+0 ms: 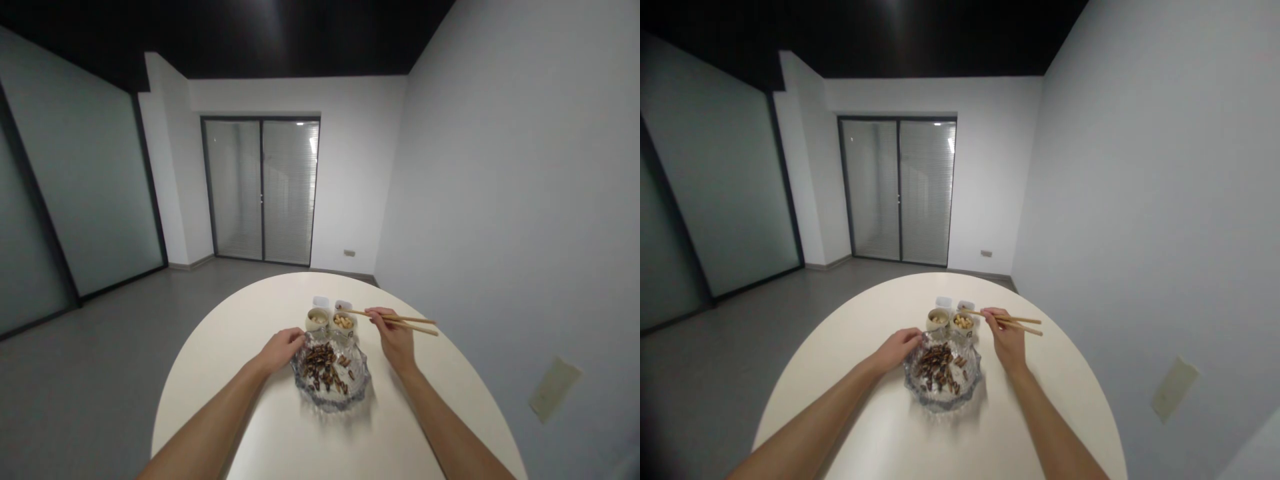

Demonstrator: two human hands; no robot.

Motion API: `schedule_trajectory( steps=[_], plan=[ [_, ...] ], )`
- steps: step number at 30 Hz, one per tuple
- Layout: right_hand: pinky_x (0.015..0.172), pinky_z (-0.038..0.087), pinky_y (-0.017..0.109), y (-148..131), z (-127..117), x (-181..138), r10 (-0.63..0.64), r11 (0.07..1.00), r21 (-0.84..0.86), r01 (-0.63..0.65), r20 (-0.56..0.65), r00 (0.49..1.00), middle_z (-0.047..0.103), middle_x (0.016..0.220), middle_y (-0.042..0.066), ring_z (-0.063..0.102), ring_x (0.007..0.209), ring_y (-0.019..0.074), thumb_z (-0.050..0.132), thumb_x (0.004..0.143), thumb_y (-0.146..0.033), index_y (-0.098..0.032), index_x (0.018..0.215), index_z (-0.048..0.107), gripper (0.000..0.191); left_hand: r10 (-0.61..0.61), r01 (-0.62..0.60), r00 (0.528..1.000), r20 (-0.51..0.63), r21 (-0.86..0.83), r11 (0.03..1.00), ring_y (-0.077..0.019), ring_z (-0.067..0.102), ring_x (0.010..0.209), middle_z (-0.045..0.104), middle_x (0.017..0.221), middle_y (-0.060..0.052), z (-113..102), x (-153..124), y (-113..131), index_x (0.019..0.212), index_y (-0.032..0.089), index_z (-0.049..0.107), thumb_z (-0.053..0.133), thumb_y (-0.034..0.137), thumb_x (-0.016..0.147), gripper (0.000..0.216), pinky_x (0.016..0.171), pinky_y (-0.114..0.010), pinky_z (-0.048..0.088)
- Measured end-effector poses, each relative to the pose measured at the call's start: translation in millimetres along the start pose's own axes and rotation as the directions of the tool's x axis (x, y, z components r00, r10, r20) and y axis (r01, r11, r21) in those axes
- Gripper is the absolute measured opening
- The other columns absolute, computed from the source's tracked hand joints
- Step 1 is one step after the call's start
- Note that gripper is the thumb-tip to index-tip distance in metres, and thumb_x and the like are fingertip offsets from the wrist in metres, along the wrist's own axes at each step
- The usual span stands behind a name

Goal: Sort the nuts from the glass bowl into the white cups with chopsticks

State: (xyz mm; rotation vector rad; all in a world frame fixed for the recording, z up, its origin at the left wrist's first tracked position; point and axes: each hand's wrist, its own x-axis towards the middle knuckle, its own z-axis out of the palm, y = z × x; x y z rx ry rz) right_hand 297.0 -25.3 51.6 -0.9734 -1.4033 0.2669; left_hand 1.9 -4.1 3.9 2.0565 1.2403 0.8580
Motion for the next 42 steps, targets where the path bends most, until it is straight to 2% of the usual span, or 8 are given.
schedule_trajectory(
  steps=[3,5,11,18,28,35,42],
  plan=[
    [0.062,0.061,0.035,-7.8,4.1,-1.6,0.059,0.991,0.111,-0.08,0.185,0.981,0.074,0.078,0.006,0.07,0.07,0.0228,0.07,0.084,-0.055,-0.02,0.082,0.073,0.035,-0.006,0.006,1.0,0.004,-0.004,1.0,-0.0192,0.061,0.079,0.071,0.084,-0.003,-0.2,0.2,-1.4,0.089,0.017,0.07,0.044,0.043,0.091,0.036,0.073,-0.027,0.043],
    [0.059,0.061,0.033,-12.6,8.8,-4.4,0.076,0.982,0.148,-0.121,0.278,0.958,0.073,0.076,0.006,0.07,0.068,0.0222,0.07,0.083,-0.055,-0.02,0.082,0.072,0.035,-0.011,0.011,1.0,0.007,-0.005,1.0,-0.0189,0.061,0.079,0.07,0.083,-0.003,-0.6,0.2,-1.1,0.089,0.017,0.069,0.044,0.042,0.091,0.036,0.072,-0.027,0.043],
    [0.058,0.056,0.029,-18.7,20.0,-12.4,0.064,0.983,0.129,-0.129,0.423,0.904,0.071,0.071,0.003,0.066,0.063,0.0192,0.071,0.083,-0.051,-0.021,0.079,0.072,0.031,-0.014,0.014,1.0,0.009,0.005,1.0,-0.0195,0.061,0.081,0.071,0.084,-0.003,-1.6,0.1,1.8,0.089,0.017,0.07,0.044,0.042,0.09,0.036,0.071,-0.026,0.043],
    [0.063,0.053,0.03,-14.4,19.3,-12.0,0.08,0.989,0.075,-0.125,0.432,0.898,0.07,0.075,0.004,0.064,0.067,0.0201,0.068,0.084,-0.052,-0.02,0.08,0.072,0.032,-0.015,0.015,1.0,0.008,0.017,1.0,-0.0195,0.062,0.081,0.072,0.085,-0.004,-3.5,-1.3,3.3,0.09,0.017,0.07,0.044,0.042,0.091,0.036,0.073,-0.027,0.044],
    [0.059,0.047,0.028,-4.3,24.4,-20.1,0.08,0.987,0.085,-0.137,0.481,0.873,0.068,0.071,0.002,0.061,0.065,0.019,0.07,0.084,-0.049,-0.02,0.083,0.071,0.028,0.0,0.0,1.0,0.009,0.015,1.0,-0.0196,0.062,0.08,0.072,0.086,-0.004,-3.4,-1.0,4.2,0.089,0.017,0.071,0.043,0.043,0.091,0.038,0.073,-0.027,0.045],
    [0.061,0.05,0.029,-3.4,24.0,-19.7,0.064,0.991,0.069,-0.111,0.489,0.87,0.068,0.074,0.004,0.062,0.068,0.0199,0.069,0.086,-0.049,-0.02,0.085,0.073,0.029,-0.005,0.005,1.0,0.007,0.01,1.0,-0.0193,0.062,0.081,0.072,0.086,-0.003,-4.5,-1.9,6.0,0.089,0.017,0.071,0.044,0.044,0.091,0.038,0.071,-0.026,0.044],
    [0.06,0.053,0.03,-14.1,21.5,-18.0,0.046,0.99,0.1,-0.104,0.465,0.884,0.072,0.076,0.005,0.064,0.066,0.0196,0.07,0.085,-0.049,-0.02,0.085,0.074,0.029,-0.01,0.01,1.0,0.006,0.005,1.0,-0.0194,0.061,0.079,0.072,0.084,-0.003,-4.1,-1.9,5.1,0.089,0.017,0.07,0.044,0.043,0.09,0.037,0.072,-0.027,0.044]
  ],
)
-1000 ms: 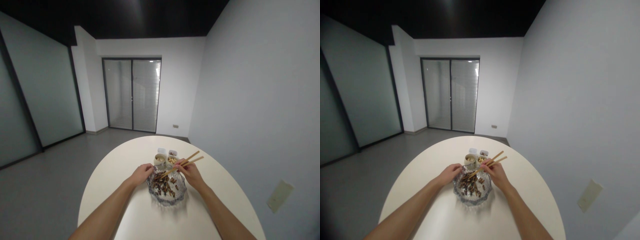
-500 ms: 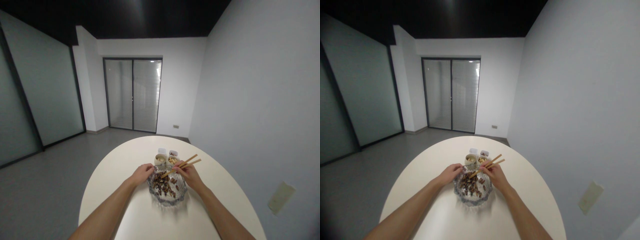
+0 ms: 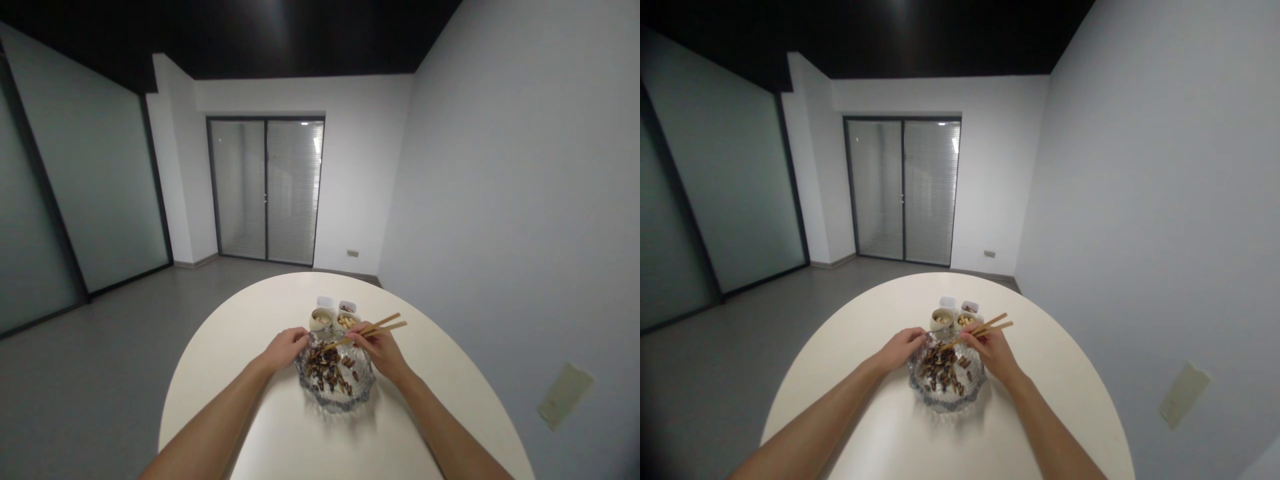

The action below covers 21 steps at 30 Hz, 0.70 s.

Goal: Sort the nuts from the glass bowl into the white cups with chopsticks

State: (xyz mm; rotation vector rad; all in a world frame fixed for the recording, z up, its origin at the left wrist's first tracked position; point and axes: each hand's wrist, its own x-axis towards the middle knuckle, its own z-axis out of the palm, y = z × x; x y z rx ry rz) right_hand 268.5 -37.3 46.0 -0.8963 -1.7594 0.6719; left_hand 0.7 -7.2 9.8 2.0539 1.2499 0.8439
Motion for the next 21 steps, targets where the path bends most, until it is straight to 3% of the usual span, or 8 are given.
schedule_trajectory(
  steps=[6,10,17,21],
  plan=[
    [0.061,0.057,0.032,-3.7,-7.3,3.3,-0.034,0.999,0.002,0.034,-0.062,0.997,0.073,0.077,0.005,0.066,0.067,0.0201,0.07,0.085,-0.052,-0.02,0.084,0.074,0.032,0.006,-0.006,1.0,-0.001,0.012,1.0,-0.0192,0.061,0.08,0.071,0.085,-0.003,0.2,0.5,-2.7,0.089,0.017,0.07,0.043,0.043,0.09,0.037,0.074,-0.027,0.044],
    [0.061,0.06,0.034,-1.1,-15.9,5.5,-0.05,0.999,0.009,0.053,-0.169,0.984,0.074,0.078,0.006,0.068,0.069,0.0213,0.071,0.084,-0.054,-0.02,0.084,0.074,0.033,-0.006,0.006,1.0,0.006,0.023,1.0,-0.0193,0.061,0.08,0.071,0.085,-0.004,-0.1,0.1,-0.8,0.089,0.017,0.07,0.042,0.044,0.091,0.039,0.076,-0.028,0.044],
    [0.076,0.059,0.041,14.7,-32.1,7.4,-0.118,0.989,-0.137,0.058,-0.481,0.869,0.075,0.09,0.008,0.069,0.079,0.0235,0.067,0.088,-0.051,-0.019,0.091,0.074,0.032,0.003,-0.003,1.0,-0.002,0.011,1.0,-0.0198,0.062,0.081,0.073,0.088,-0.005,-0.3,0.0,-0.8,0.091,0.017,0.071,0.043,0.044,0.091,0.039,0.076,-0.028,0.044],
    [0.08,0.056,0.042,22.9,-35.5,8.4,-0.158,0.972,-0.23,0.039,-0.528,0.835,0.076,0.09,0.008,0.069,0.083,0.0256,0.065,0.088,-0.053,-0.02,0.089,0.074,0.034,-0.003,0.003,1.0,0.002,0.001,1.0,-0.0196,0.062,0.08,0.072,0.086,-0.004,0.9,1.0,-4.1,0.09,0.017,0.071,0.044,0.045,0.091,0.038,0.074,-0.027,0.045]
  ],
)
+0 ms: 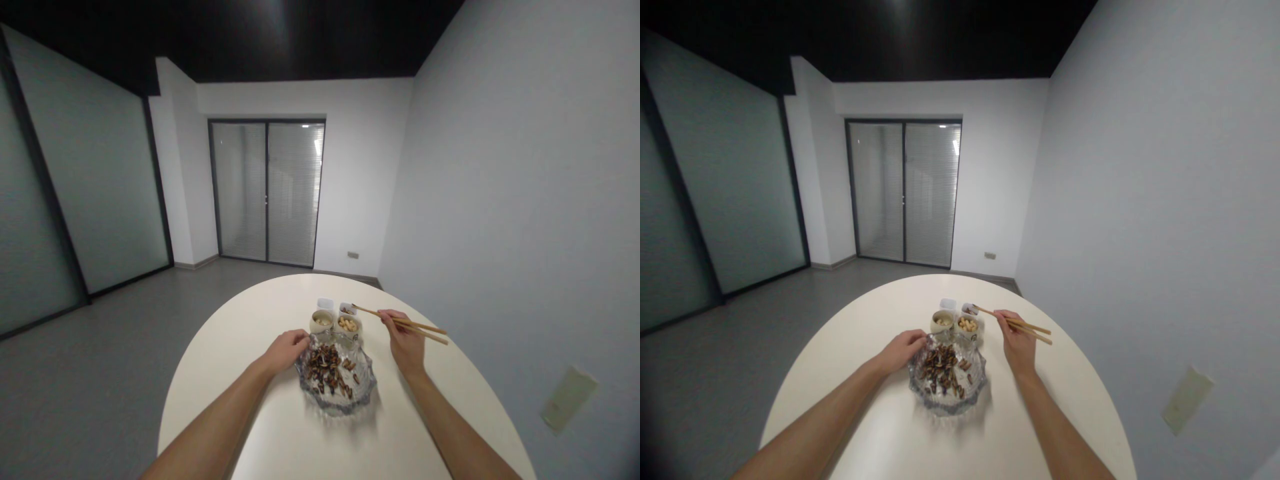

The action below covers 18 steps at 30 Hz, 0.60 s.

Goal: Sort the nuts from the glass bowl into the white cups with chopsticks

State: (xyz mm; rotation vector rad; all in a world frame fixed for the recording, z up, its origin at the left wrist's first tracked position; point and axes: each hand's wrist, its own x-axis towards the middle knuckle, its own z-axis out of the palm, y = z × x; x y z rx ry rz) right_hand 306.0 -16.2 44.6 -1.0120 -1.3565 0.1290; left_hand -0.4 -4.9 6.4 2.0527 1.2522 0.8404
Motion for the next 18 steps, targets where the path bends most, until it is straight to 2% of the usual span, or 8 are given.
schedule_trajectory(
  steps=[7,10,15,18],
  plan=[
    [0.084,0.055,0.042,15.8,8.2,-2.5,-0.014,1.0,-0.013,0.015,0.098,0.995,0.076,0.09,0.006,0.07,0.087,0.0261,0.062,0.087,-0.06,-0.024,0.089,0.074,0.038,0.007,-0.007,1.0,-0.002,-0.014,1.0,-0.02,0.062,0.083,0.073,0.086,-0.004,1.1,0.7,-0.9,0.09,0.017,0.07,0.044,0.045,0.09,0.039,0.074,-0.026,0.045],
    [0.086,0.055,0.042,17.0,10.0,-2.8,0.0,1.0,-0.003,0.0,0.09,0.996,0.076,0.091,0.005,0.07,0.089,0.0261,0.062,0.087,-0.061,-0.024,0.089,0.074,0.039,0.011,-0.011,1.0,-0.003,-0.01,1.0,-0.0203,0.062,0.084,0.073,0.087,-0.005,1.0,0.6,0.2,0.089,0.017,0.07,0.044,0.044,0.091,0.038,0.074,-0.026,0.045],
    [0.086,0.055,0.042,-1.3,6.2,-2.3,0.021,0.999,0.029,-0.023,0.07,0.997,0.077,0.093,0.007,0.069,0.09,0.0262,0.064,0.089,-0.055,-0.022,0.09,0.074,0.035,0.021,-0.021,1.0,-0.012,-0.01,1.0,-0.0201,0.063,0.084,0.073,0.088,-0.004,1.1,0.5,-1.1,0.089,0.017,0.07,0.044,0.042,0.091,0.036,0.076,-0.027,0.044],
    [0.074,0.061,0.039,-19.7,5.5,-2.3,0.075,0.983,0.152,-0.098,0.153,0.985,0.076,0.088,0.008,0.07,0.08,0.0242,0.066,0.088,-0.056,-0.021,0.088,0.073,0.036,0.006,-0.006,1.0,-0.007,-0.01,1.0,-0.0197,0.062,0.082,0.073,0.087,-0.004,1.9,1.1,-4.1,0.09,0.017,0.07,0.044,0.042,0.091,0.036,0.074,-0.027,0.044]
  ],
)
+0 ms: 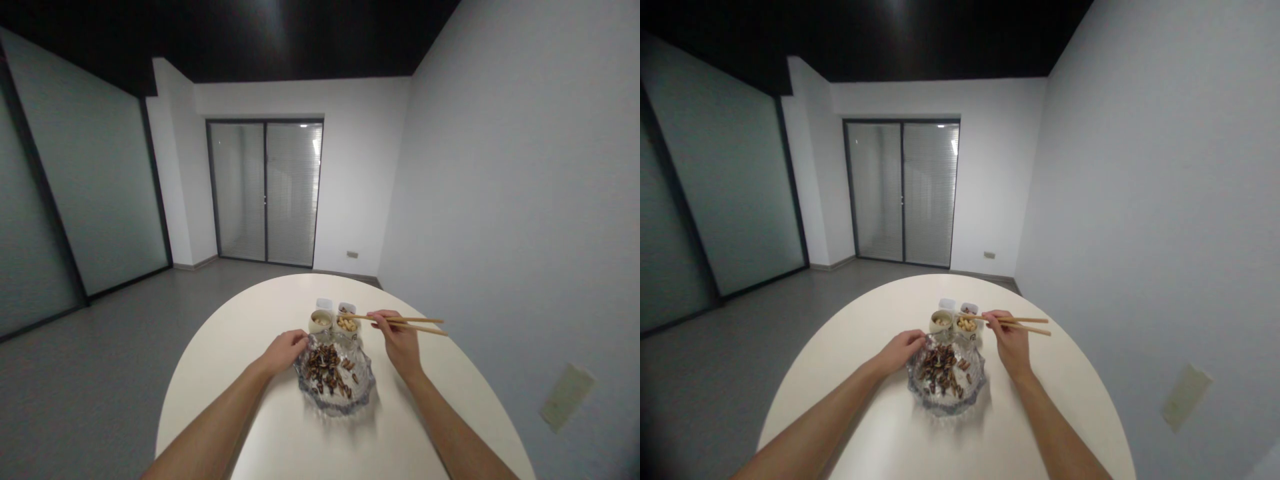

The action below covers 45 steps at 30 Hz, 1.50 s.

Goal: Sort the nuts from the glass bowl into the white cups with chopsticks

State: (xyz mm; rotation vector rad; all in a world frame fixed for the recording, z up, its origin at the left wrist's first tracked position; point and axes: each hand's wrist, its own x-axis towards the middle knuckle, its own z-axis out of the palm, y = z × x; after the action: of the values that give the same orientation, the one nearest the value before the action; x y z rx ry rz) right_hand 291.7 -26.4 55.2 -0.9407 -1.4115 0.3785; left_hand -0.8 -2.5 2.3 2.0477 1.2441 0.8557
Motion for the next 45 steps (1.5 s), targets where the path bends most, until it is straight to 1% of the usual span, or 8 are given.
schedule_trajectory(
  steps=[2,5,11,15,21,31,39,45],
  plan=[
    [0.063,0.062,0.036,-11.2,3.4,-1.4,0.031,0.996,0.08,-0.043,0.146,0.989,0.075,0.081,0.007,0.071,0.073,0.0236,0.07,0.083,-0.059,-0.02,0.082,0.073,0.039,-0.011,0.011,1.0,0.003,0.0,1.0,-0.0193,0.062,0.08,0.072,0.086,-0.004,0.6,0.5,-1.7,0.091,0.017,0.07,0.044,0.042,0.091,0.036,0.074,-0.027,0.044],
    [0.058,0.061,0.033,-23.2,9.2,-4.6,0.056,0.992,0.093,-0.088,0.301,0.952,0.074,0.077,0.006,0.071,0.07,0.0226,0.072,0.08,-0.06,-0.02,0.079,0.073,0.04,-0.012,0.012,1.0,0.002,0.001,1.0,-0.0191,0.061,0.079,0.072,0.085,-0.003,0.8,0.7,-1.8,0.09,0.017,0.07,0.045,0.042,0.09,0.036,0.073,-0.027,0.044],
    [0.06,0.058,0.031,-28.1,15.4,-11.4,0.093,0.992,0.034,-0.12,0.435,0.895,0.073,0.073,0.004,0.068,0.065,0.0202,0.072,0.081,-0.05,-0.021,0.079,0.072,0.03,-0.018,0.018,1.0,0.004,0.01,1.0,-0.0198,0.062,0.082,0.072,0.086,-0.004,-0.6,-0.7,4.1,0.09,0.018,0.071,0.044,0.044,0.09,0.038,0.072,-0.026,0.044],
    [0.061,0.056,0.03,-24.3,16.3,-13.4,0.109,0.991,0.023,-0.135,0.465,0.878,0.071,0.072,0.002,0.067,0.066,0.02,0.072,0.082,-0.045,-0.021,0.08,0.072,0.024,-0.015,0.015,1.0,0.006,0.012,1.0,-0.0197,0.062,0.081,0.072,0.085,-0.004,-0.9,-0.6,5.3,0.088,0.017,0.07,0.044,0.045,0.09,0.038,0.072,-0.026,0.044],
    [0.062,0.055,0.029,-21.3,16.7,-15.5,0.112,0.991,0.007,-0.133,0.501,0.858,0.07,0.072,0.002,0.066,0.067,0.0198,0.072,0.083,-0.045,-0.021,0.082,0.072,0.024,-0.009,0.009,1.0,0.006,0.013,1.0,-0.02,0.062,0.082,0.071,0.085,-0.004,-1.1,0.2,5.3,0.088,0.017,0.07,0.044,0.044,0.09,0.037,0.072,-0.027,0.044],
    [0.06,0.056,0.03,-24.3,13.9,-11.4,0.107,0.989,0.038,-0.14,0.468,0.877,0.07,0.074,0.004,0.066,0.066,0.0195,0.073,0.08,-0.053,-0.019,0.081,0.071,0.034,-0.012,0.011,1.0,0.008,0.015,1.0,-0.0198,0.061,0.082,0.072,0.086,-0.004,-1.5,-1.1,7.3,0.089,0.016,0.07,0.043,0.044,0.09,0.038,0.073,-0.026,0.044],
    [0.065,0.055,0.031,-12.0,17.7,-15.3,0.126,0.988,0.016,-0.153,0.488,0.864,0.07,0.076,0.004,0.067,0.071,0.0209,0.073,0.082,-0.049,-0.02,0.085,0.071,0.029,-0.003,0.003,1.0,0.006,0.016,1.0,-0.0198,0.061,0.081,0.072,0.085,-0.004,-1.4,-0.3,6.6,0.089,0.017,0.07,0.043,0.044,0.091,0.038,0.072,-0.026,0.044],
    [0.066,0.054,0.03,-15.7,18.1,-16.9,0.107,0.993,-0.004,-0.122,0.5,0.859,0.071,0.079,0.004,0.066,0.074,0.021,0.072,0.083,-0.049,-0.019,0.083,0.072,0.03,0.0,0.0,1.0,0.004,0.016,1.0,-0.0195,0.061,0.081,0.071,0.085,-0.003,-0.7,0.8,5.3,0.089,0.017,0.07,0.044,0.043,0.091,0.037,0.072,-0.026,0.044]
  ],
)
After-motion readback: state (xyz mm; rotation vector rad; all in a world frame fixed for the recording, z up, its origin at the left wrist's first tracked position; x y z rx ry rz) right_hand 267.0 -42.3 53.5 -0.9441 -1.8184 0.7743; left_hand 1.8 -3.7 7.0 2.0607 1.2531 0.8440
